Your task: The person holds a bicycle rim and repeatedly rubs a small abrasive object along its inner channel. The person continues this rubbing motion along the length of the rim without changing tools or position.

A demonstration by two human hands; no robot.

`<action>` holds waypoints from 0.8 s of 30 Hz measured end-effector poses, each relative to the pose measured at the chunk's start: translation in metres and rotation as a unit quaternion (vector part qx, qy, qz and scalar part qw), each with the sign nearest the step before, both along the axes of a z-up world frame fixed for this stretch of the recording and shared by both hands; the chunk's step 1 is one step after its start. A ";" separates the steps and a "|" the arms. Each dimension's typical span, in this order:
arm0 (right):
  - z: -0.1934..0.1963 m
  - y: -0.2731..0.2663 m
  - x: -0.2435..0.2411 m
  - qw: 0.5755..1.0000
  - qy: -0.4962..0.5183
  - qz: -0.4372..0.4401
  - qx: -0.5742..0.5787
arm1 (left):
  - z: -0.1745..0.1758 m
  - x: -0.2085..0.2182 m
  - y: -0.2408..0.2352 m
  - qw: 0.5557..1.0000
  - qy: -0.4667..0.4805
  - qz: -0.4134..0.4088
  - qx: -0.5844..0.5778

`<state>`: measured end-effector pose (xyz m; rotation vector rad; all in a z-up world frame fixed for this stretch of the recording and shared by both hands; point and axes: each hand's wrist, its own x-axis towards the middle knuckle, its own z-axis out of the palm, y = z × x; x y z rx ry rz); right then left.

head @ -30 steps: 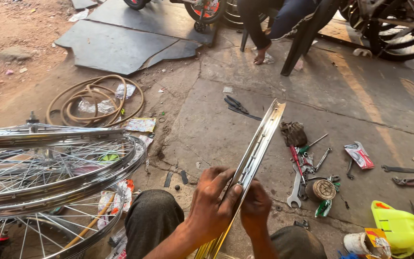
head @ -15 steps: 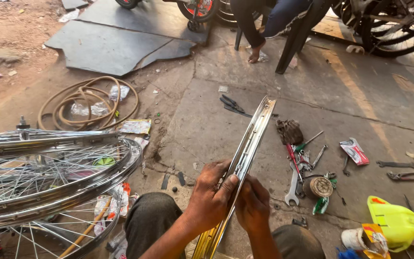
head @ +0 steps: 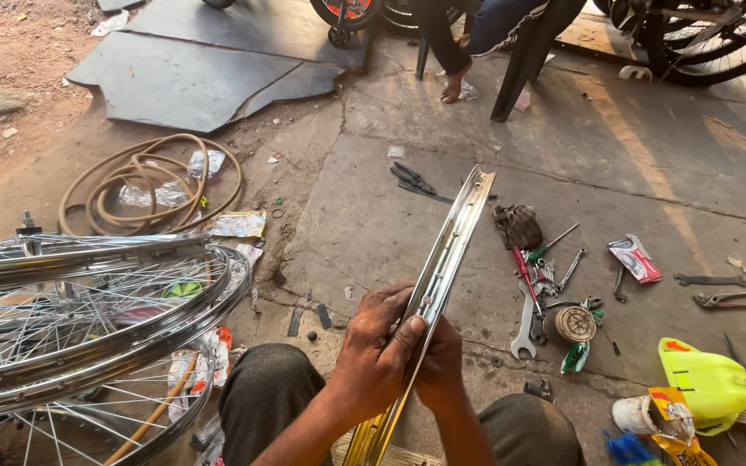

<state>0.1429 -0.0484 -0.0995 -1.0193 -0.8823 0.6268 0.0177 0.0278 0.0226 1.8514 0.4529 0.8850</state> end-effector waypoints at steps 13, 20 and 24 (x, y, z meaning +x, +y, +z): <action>0.016 -0.007 -0.003 0.980 0.134 0.055 0.135 | -0.002 -0.005 0.002 1.000 0.003 0.001 -0.026; 0.010 0.000 0.005 0.983 -0.103 -0.043 -0.143 | -0.007 -0.003 -0.005 1.000 0.015 0.003 -0.015; 0.005 0.002 0.006 0.970 0.197 0.139 -0.023 | -0.004 -0.007 0.001 0.999 -0.004 0.005 -0.033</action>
